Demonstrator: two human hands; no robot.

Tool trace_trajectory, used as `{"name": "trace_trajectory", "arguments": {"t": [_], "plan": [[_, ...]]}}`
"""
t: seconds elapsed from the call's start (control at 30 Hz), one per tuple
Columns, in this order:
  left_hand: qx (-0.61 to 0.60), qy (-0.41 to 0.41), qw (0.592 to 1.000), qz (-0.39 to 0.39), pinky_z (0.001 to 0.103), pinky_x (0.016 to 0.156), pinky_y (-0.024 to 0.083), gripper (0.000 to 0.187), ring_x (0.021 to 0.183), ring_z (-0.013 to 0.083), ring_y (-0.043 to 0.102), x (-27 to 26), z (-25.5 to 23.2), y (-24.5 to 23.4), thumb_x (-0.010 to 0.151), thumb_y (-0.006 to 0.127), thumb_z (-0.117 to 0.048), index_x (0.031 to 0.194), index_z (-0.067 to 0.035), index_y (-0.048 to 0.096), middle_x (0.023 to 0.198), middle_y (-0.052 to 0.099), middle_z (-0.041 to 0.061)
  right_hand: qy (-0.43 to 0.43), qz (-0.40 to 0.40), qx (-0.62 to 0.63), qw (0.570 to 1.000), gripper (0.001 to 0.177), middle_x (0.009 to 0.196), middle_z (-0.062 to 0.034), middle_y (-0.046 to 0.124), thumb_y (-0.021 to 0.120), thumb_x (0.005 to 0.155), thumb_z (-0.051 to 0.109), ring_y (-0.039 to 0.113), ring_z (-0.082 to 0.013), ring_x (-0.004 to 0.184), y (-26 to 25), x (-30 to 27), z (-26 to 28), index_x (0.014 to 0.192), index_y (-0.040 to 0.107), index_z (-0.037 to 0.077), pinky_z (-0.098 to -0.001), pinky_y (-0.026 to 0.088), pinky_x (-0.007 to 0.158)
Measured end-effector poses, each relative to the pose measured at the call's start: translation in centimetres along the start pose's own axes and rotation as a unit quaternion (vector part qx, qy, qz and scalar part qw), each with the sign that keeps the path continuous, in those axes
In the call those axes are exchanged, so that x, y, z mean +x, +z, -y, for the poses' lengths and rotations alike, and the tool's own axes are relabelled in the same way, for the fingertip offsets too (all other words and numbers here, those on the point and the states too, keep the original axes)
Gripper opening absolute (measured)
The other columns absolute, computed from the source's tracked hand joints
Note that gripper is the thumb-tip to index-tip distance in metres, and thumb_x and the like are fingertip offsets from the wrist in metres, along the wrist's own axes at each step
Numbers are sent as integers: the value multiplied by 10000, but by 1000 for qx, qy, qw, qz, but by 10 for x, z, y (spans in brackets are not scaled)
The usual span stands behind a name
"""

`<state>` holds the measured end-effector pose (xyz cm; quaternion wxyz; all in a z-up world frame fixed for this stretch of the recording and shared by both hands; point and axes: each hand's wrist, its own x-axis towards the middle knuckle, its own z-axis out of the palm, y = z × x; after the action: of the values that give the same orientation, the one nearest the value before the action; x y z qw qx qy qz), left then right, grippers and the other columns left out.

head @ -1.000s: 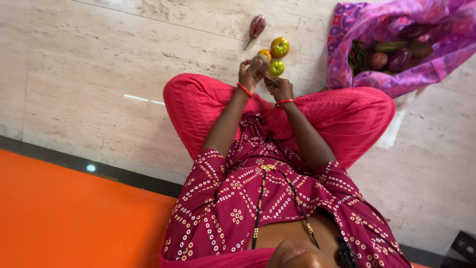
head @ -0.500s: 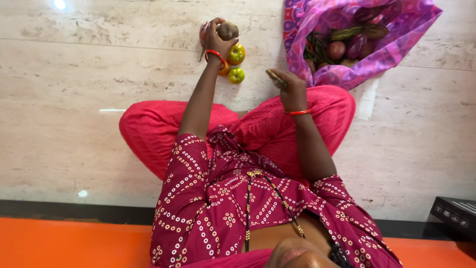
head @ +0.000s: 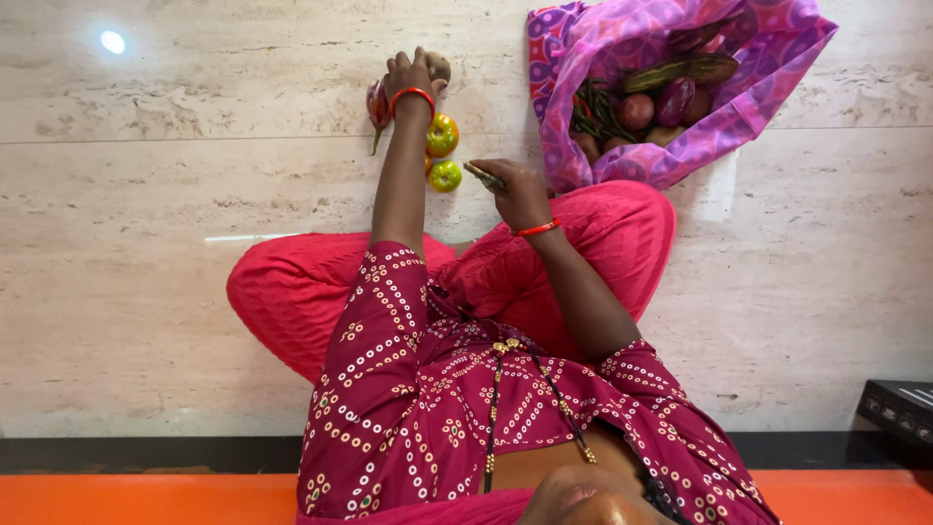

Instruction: The person sits on the floor and peels a green tomato and a potato by hand, removing the skin in strips. She then peels a small purple eggplant. The peeled skins are placed on the floor beside her.

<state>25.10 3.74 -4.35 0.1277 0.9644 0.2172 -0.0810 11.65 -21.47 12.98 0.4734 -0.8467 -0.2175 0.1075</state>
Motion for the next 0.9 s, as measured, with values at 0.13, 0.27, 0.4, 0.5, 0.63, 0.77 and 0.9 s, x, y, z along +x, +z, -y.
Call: {"name": "trace_trajectory", "arguments": {"t": [0.13, 0.27, 0.4, 0.5, 0.63, 0.77, 0.9], "plan": [[40, 17, 999, -11, 523, 1195, 262, 864, 1379, 314, 391, -16, -8, -15, 832, 814, -544, 1538, -213, 441, 1463, 462, 125, 6, -24, -28, 999, 409, 1090, -136, 757, 661, 873, -68, 731, -317, 946, 7, 0, -12, 1203, 774, 146, -400, 564, 781], [36, 29, 999, -4, 590, 1211, 148, 937, 1467, 321, 269, -31, -1, -20, 796, 820, -546, 1553, -214, 378, 1580, 341, 116, 103, -34, 198, 974, 367, 1041, -56, 802, 619, 922, -87, 705, -129, 855, 10, -1, -31, 1230, 735, 76, -289, 578, 756], [-3, 86, 991, -101, 591, 1227, 166, 946, 1513, 286, 256, -42, 6, -19, 829, 824, -524, 1578, -170, 369, 1634, 308, 86, 88, -41, 406, 909, 427, 1049, -70, 770, 500, 898, -170, 676, -97, 848, 0, 7, -36, 1249, 681, -8, -255, 560, 725], [-65, 142, 967, -200, 593, 1234, 194, 853, 1526, 274, 296, -60, 21, -17, 867, 834, -455, 1572, -185, 436, 1641, 338, 79, 40, -59, 411, 909, 383, 1075, -118, 762, 507, 932, -179, 681, -134, 898, -17, 6, -34, 1239, 691, -40, -259, 555, 760], [-134, 162, 931, -300, 572, 1246, 231, 608, 1522, 268, 388, -131, 68, -5, 912, 796, -271, 1485, -168, 619, 1616, 446, 66, -64, -148, 265, 951, 287, 1015, -190, 759, 508, 803, -224, 765, -225, 897, -67, 0, -54, 919, 717, -65, -330, 675, 780], [-206, 98, 918, -325, 553, 1235, 259, 393, 1462, 262, 472, -184, 84, 0, 934, 714, -172, 1327, -166, 730, 1529, 544, 53, 8, -297, 288, 910, 307, 685, -164, 693, 356, 739, -72, 621, -211, 544, -140, 20, -115, 728, 660, -37, -299, 524, 511], [-239, 144, 906, -318, 543, 1231, 262, 332, 1434, 251, 495, -197, 58, 6, 954, 686, -114, 1276, -174, 741, 1479, 577, 61, 105, -548, 138, 819, 225, 586, -107, 680, 457, 761, 13, 593, -167, 470, -203, 49, -193, 643, 648, 27, -294, 483, 477]]}}
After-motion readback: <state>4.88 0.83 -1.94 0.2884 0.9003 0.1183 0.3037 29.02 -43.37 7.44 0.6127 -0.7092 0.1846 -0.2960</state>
